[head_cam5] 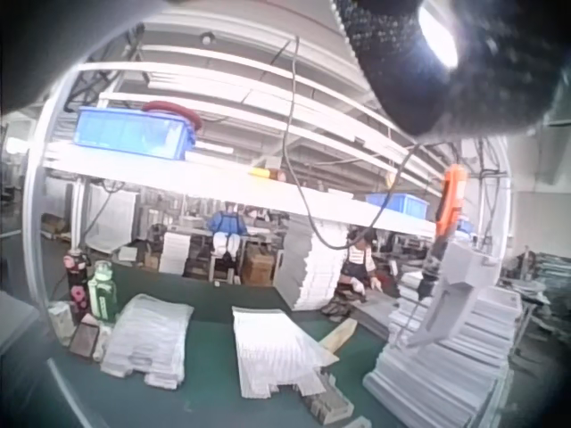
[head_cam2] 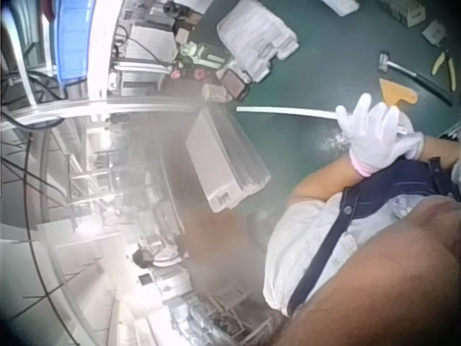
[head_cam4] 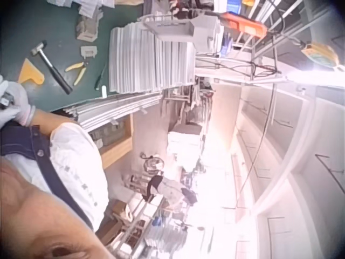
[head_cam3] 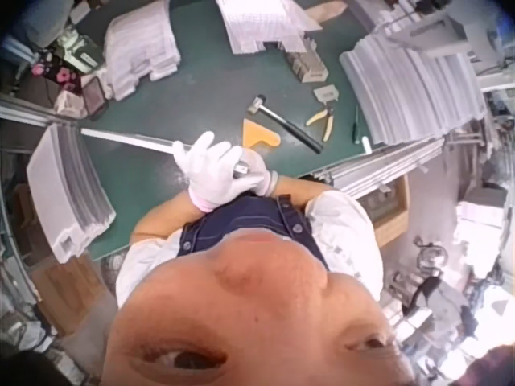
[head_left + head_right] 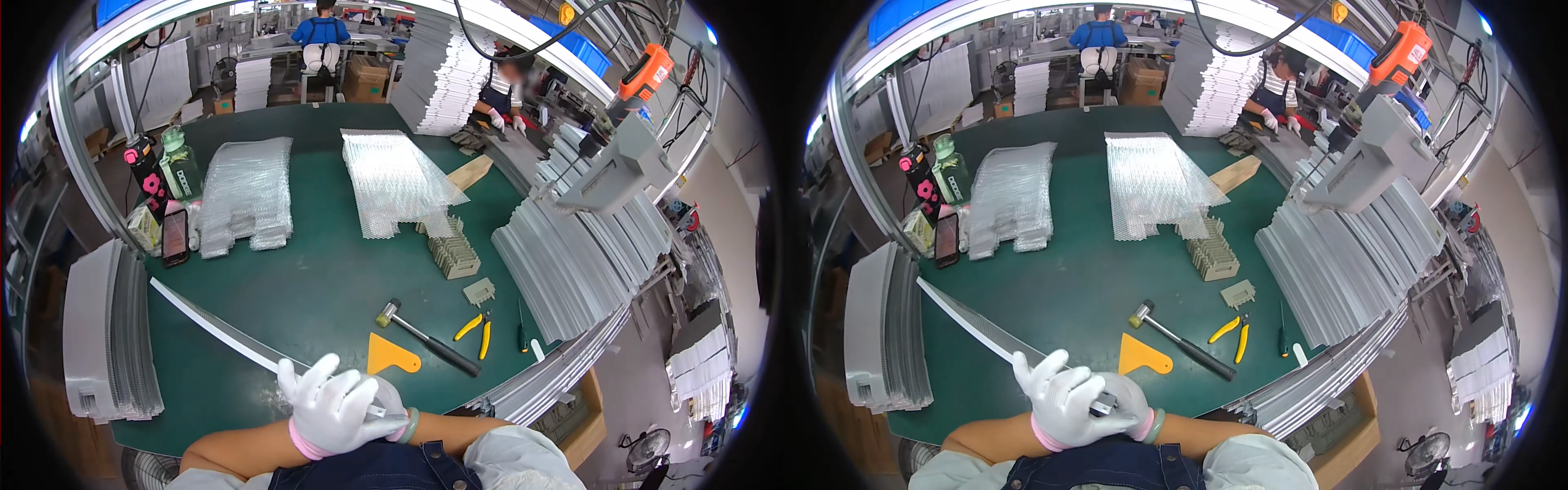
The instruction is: The person assembles air filter units at a factory workstation. They place a mesh filter into a frame, secure it with a hammer, and then use a hot glue gun to attach a plastic component to the frame. The person repeats this process for multiple units.
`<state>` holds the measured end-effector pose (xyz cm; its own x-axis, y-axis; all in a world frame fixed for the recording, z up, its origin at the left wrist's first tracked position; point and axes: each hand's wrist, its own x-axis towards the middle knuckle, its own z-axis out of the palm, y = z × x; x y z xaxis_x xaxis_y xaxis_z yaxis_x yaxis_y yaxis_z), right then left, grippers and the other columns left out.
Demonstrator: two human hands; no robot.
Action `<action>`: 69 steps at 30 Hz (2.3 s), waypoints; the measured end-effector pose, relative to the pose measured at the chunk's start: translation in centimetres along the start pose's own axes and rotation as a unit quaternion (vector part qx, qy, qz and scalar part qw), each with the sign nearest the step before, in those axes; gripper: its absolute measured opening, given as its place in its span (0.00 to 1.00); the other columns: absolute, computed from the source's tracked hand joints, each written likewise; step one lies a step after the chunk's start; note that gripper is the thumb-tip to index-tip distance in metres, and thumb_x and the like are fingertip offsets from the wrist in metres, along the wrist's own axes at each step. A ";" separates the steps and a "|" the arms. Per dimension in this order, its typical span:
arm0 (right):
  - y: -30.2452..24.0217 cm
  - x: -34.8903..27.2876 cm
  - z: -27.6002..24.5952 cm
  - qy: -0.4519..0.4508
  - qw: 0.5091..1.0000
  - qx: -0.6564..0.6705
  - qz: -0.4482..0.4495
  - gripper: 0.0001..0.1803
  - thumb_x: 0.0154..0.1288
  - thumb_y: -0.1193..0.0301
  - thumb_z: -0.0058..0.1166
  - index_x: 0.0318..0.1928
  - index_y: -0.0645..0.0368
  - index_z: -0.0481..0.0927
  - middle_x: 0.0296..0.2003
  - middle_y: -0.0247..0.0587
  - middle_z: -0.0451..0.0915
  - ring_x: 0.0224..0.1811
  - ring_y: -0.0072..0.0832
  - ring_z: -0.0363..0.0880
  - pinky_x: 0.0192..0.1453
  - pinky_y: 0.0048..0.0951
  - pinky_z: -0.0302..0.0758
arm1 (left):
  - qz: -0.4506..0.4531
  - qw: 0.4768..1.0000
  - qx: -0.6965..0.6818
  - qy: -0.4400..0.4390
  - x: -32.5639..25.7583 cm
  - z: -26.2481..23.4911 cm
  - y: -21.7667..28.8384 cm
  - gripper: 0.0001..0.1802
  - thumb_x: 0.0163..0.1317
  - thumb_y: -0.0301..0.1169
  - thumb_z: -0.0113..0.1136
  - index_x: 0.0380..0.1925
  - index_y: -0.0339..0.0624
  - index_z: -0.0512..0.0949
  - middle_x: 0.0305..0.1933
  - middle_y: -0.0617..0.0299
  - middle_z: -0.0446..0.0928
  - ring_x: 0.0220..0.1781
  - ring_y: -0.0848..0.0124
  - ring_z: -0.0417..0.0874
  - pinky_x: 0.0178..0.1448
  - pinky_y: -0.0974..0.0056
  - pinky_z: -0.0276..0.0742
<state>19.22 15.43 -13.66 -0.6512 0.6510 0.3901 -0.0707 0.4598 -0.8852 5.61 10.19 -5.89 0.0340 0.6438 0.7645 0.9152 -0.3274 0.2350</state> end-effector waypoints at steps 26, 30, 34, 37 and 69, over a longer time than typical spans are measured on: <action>-1.4 1.2 0.5 -0.062 0.991 -0.094 -0.071 0.20 0.56 0.67 0.60 0.50 0.58 0.79 0.43 0.47 0.83 0.45 0.48 0.83 0.48 0.42 0.79 | 0.027 0.999 -0.035 0.011 -0.7 -2.2 -2.1 0.33 0.36 0.55 0.78 0.37 0.48 0.75 0.43 0.58 0.74 0.56 0.45 0.73 0.66 0.27 0.53; 0.1 2.4 -5.0 0.033 0.932 -0.309 -0.185 0.17 0.53 0.72 0.60 0.45 0.59 0.83 0.38 0.48 0.83 0.40 0.48 0.83 0.46 0.42 0.79 | 0.064 0.997 -0.041 -0.008 -0.1 -2.7 -2.1 0.24 0.41 0.48 0.76 0.26 0.46 0.72 0.31 0.57 0.71 0.43 0.52 0.77 0.66 0.27 0.56; 6.9 2.0 -11.0 0.093 0.793 -0.602 0.022 0.23 0.62 0.59 0.61 0.53 0.62 0.80 0.49 0.51 0.82 0.53 0.48 0.80 0.57 0.46 0.77 | 0.067 0.994 -0.077 -0.025 0.2 -3.4 -2.6 0.23 0.37 0.44 0.76 0.23 0.48 0.70 0.29 0.59 0.71 0.37 0.56 0.77 0.66 0.29 0.59; 8.5 1.5 -11.4 0.041 0.782 -0.618 0.070 0.22 0.63 0.57 0.61 0.51 0.59 0.82 0.50 0.50 0.82 0.55 0.48 0.79 0.56 0.47 0.77 | 0.061 0.994 -0.090 -0.014 0.0 -3.0 -2.6 0.22 0.40 0.46 0.74 0.24 0.47 0.72 0.30 0.58 0.71 0.38 0.57 0.77 0.66 0.30 0.60; -10.4 -1.7 -7.0 0.074 0.909 -0.386 -0.139 0.17 0.56 0.81 0.63 0.47 0.59 0.83 0.28 0.44 0.81 0.27 0.43 0.81 0.33 0.37 0.76 | 0.066 0.997 -0.036 -0.029 0.9 -3.5 -2.5 0.31 0.43 0.59 0.69 0.29 0.41 0.77 0.43 0.52 0.76 0.59 0.48 0.74 0.69 0.30 0.58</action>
<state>26.37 13.72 -3.35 -0.5771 0.4921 0.6518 0.3713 0.8689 -0.3273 1.96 9.16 -3.65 0.1770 0.6308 0.7555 0.8699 -0.4593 0.1798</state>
